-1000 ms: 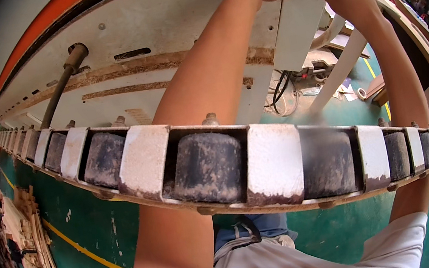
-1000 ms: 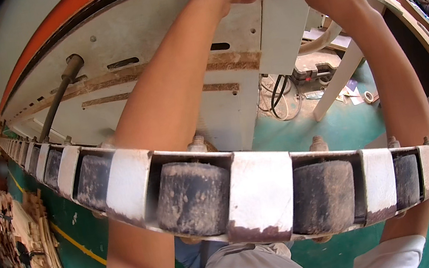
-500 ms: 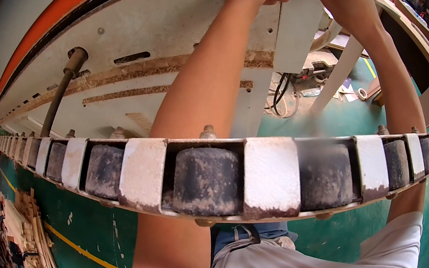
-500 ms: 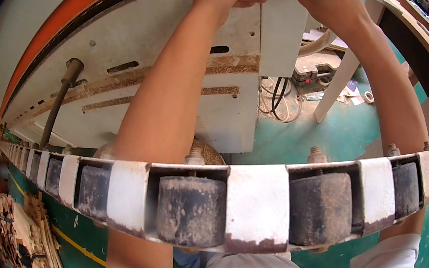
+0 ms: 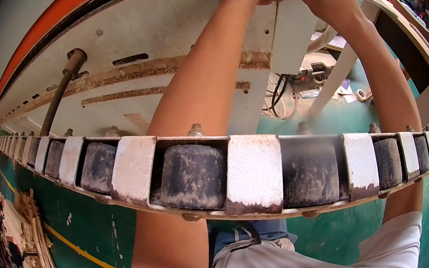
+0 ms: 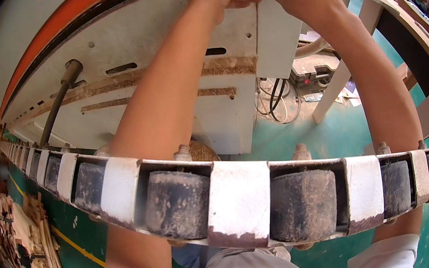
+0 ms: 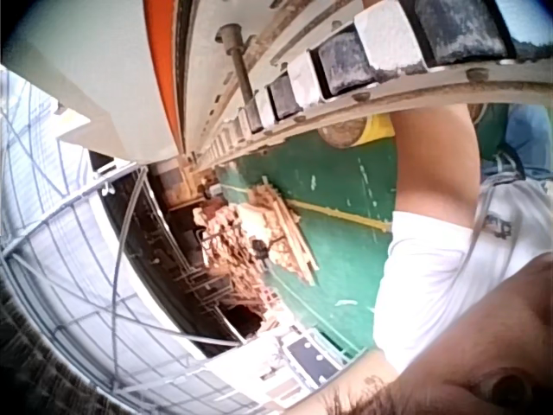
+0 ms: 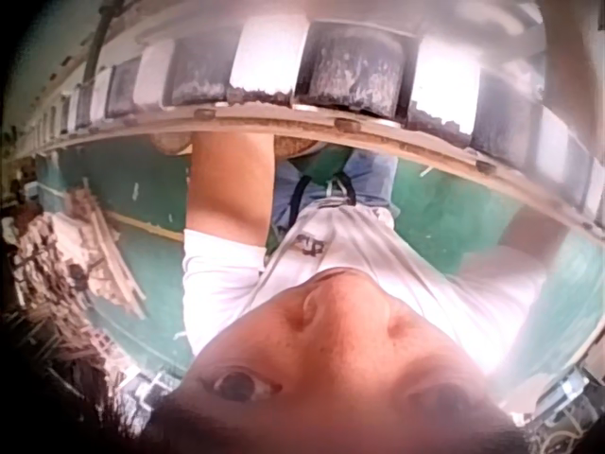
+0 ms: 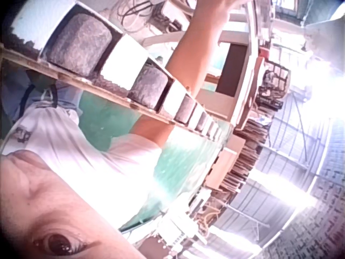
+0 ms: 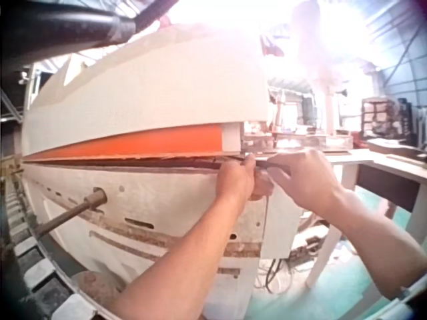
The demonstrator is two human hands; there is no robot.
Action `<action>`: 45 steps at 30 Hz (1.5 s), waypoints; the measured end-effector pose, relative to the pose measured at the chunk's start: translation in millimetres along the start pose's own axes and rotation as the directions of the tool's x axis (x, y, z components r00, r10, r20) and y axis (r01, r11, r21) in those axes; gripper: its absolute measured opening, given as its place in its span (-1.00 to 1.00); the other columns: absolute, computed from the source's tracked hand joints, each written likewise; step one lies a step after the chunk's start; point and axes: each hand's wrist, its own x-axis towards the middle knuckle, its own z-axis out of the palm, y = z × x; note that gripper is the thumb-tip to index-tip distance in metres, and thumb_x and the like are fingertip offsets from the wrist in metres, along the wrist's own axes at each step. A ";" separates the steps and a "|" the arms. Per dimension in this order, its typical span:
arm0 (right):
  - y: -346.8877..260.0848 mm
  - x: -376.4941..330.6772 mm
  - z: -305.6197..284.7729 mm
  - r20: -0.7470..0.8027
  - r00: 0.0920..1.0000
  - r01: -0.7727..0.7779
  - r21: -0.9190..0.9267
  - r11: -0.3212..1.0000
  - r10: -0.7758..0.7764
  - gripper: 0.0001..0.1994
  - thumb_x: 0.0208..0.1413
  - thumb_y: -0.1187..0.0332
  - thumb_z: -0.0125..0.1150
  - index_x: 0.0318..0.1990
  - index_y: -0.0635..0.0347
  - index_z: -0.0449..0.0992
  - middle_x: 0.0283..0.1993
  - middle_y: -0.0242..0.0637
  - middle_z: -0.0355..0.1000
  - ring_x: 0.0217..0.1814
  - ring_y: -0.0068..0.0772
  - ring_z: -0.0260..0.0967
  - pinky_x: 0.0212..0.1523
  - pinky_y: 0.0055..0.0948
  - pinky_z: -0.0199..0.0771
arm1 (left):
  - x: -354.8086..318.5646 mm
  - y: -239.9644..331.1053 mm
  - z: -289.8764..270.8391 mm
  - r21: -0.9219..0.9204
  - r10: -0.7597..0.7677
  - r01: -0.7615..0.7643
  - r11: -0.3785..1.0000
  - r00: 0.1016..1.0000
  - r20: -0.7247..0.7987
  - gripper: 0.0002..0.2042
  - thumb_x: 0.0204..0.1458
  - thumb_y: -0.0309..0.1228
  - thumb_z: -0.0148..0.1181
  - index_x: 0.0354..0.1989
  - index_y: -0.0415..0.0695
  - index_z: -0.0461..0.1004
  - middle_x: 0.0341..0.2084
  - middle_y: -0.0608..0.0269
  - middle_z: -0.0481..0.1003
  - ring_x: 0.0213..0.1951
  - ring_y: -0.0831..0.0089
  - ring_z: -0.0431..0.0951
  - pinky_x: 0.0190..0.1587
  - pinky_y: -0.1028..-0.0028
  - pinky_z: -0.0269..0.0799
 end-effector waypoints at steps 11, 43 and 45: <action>1.5 -4.5 8.9 0.032 0.994 -0.100 -0.093 0.991 0.103 -0.71 0.25 0.13 0.31 0.01 0.05 0.70 -0.30 -0.07 0.63 -0.37 -0.10 0.60 -0.22 -0.23 0.56 | 14.1 -20.6 -0.6 0.394 0.307 -0.252 0.884 0.948 -0.083 -0.42 0.27 0.02 0.15 -0.50 -0.37 0.60 -0.54 -0.13 0.62 -0.47 0.07 0.71 -0.43 0.15 0.61; 23.1 -0.5 15.2 -0.004 0.998 -0.069 0.133 0.989 0.070 -0.73 0.09 0.27 0.29 -0.10 0.13 0.73 -0.27 0.00 0.63 -0.28 0.01 0.63 -0.16 -0.20 0.62 | -9.8 25.1 9.5 0.115 -0.140 0.137 0.984 0.990 0.013 -0.51 0.33 -0.09 0.12 -0.26 -0.42 0.62 -0.35 -0.13 0.66 -0.35 0.06 0.73 -0.39 0.17 0.65; 19.6 2.9 17.6 0.001 0.998 -0.060 0.141 0.988 0.061 -0.72 0.10 0.25 0.27 -0.11 0.16 0.72 -0.26 0.02 0.63 -0.26 0.04 0.62 -0.14 -0.19 0.62 | -6.3 25.5 6.5 0.178 -0.077 0.087 0.980 0.995 -0.064 -0.52 0.33 -0.10 0.12 -0.24 -0.41 0.61 -0.40 -0.04 0.67 -0.41 0.10 0.73 -0.49 0.20 0.64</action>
